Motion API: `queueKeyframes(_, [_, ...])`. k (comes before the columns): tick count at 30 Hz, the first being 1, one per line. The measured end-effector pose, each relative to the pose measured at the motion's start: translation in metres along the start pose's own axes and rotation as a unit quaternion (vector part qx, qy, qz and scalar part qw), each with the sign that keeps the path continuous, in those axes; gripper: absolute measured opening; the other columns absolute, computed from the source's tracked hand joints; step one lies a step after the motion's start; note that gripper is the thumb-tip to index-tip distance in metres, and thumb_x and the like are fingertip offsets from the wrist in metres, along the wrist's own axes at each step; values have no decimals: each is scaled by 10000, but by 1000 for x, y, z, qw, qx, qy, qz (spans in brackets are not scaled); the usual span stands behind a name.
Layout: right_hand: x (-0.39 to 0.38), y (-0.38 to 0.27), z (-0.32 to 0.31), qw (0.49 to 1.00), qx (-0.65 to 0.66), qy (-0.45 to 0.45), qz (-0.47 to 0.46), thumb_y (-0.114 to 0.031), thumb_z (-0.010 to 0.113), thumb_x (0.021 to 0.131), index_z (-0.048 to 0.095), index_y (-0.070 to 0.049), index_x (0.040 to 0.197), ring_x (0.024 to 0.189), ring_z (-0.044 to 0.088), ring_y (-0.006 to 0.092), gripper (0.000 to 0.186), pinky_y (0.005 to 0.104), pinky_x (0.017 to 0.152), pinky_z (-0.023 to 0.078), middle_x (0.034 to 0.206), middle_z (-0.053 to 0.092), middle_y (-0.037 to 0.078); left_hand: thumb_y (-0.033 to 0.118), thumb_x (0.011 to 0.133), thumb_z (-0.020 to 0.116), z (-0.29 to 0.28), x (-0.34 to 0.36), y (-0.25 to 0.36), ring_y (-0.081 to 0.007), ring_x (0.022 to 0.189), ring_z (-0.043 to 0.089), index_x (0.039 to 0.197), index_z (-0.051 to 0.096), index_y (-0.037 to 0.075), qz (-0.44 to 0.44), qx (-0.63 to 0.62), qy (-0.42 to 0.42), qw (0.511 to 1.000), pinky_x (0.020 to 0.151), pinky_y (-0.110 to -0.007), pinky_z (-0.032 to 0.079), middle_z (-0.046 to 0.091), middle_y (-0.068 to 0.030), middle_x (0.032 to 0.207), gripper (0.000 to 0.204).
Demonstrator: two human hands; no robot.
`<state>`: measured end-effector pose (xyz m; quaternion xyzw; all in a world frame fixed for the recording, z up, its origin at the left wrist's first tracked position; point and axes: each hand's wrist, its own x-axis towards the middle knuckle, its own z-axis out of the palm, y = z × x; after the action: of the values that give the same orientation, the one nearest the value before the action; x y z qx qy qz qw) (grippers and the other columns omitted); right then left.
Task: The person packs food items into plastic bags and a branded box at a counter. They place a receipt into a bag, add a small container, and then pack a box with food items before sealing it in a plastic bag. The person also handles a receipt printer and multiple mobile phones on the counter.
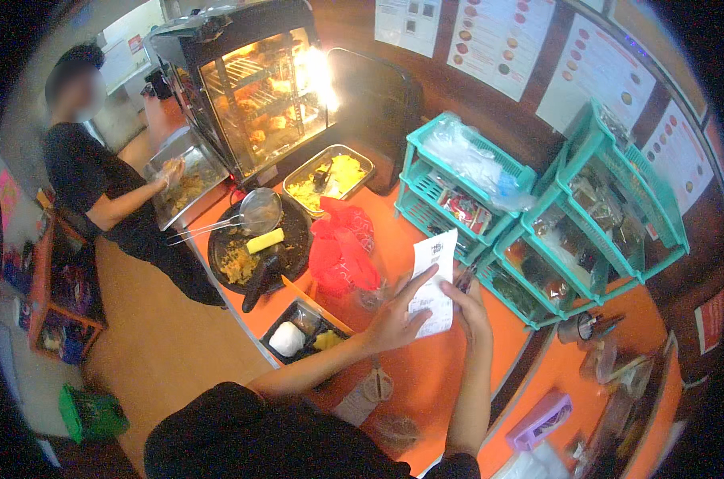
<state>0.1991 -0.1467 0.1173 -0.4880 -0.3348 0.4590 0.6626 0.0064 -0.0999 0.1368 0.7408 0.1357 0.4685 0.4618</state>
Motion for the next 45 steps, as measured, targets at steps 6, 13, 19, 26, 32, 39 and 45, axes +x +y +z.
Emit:
queueKeyframes(6, [102,-45,68,879,-444,-125,-120,-237,818,745,673,16,842,599,446,100,307,330,554,376,639,601,27,-12,781,697,-62,41,-28,-299,1215,524,1311,455,31,24,74,208,975,1020,-400,417,500,-214,1321,585])
queueKeyframes(13, [192,37,110,840,-455,-279,-98,-295,815,752,648,0,808,601,430,112,344,360,568,374,602,501,79,90,744,789,-160,64,-88,-191,670,693,979,659,-2,-187,222,180,940,646,-305,542,700,-115,725,284])
queueKeyframes(19, [208,81,119,866,-398,-302,-26,-351,824,740,704,-17,896,618,527,110,388,336,599,435,676,622,37,246,738,808,-173,61,-105,-243,655,687,869,686,-22,-261,333,155,893,617,-350,529,690,-156,719,322])
queueKeyframes(26, [214,82,113,869,-361,-339,3,-335,830,771,657,-24,818,660,467,81,360,328,605,388,679,550,-27,248,768,749,-166,64,-103,-370,805,669,875,686,-41,-250,403,153,867,706,-448,518,662,-232,825,314])
queueKeyframes(32, [210,73,116,908,-290,-275,-126,-336,759,837,699,-35,979,669,527,69,338,255,625,436,742,618,-16,221,740,727,-157,70,-113,-404,796,651,846,711,-21,-229,404,189,865,718,-470,512,661,-233,848,265])
queueKeyframes(39, [208,44,162,953,-50,-250,-165,-427,444,1026,661,-81,1053,698,506,55,410,219,581,412,779,568,-29,224,689,749,-162,63,-124,-377,721,634,820,719,-25,-222,353,228,880,660,-448,478,634,-218,754,284])
queueKeyframes(45, [216,64,223,920,-75,-330,-197,-514,519,985,617,-6,1036,773,537,90,519,302,620,472,817,592,6,213,695,785,-152,55,-121,-345,669,629,799,724,-8,-228,335,275,872,631,-422,480,638,-190,744,252])
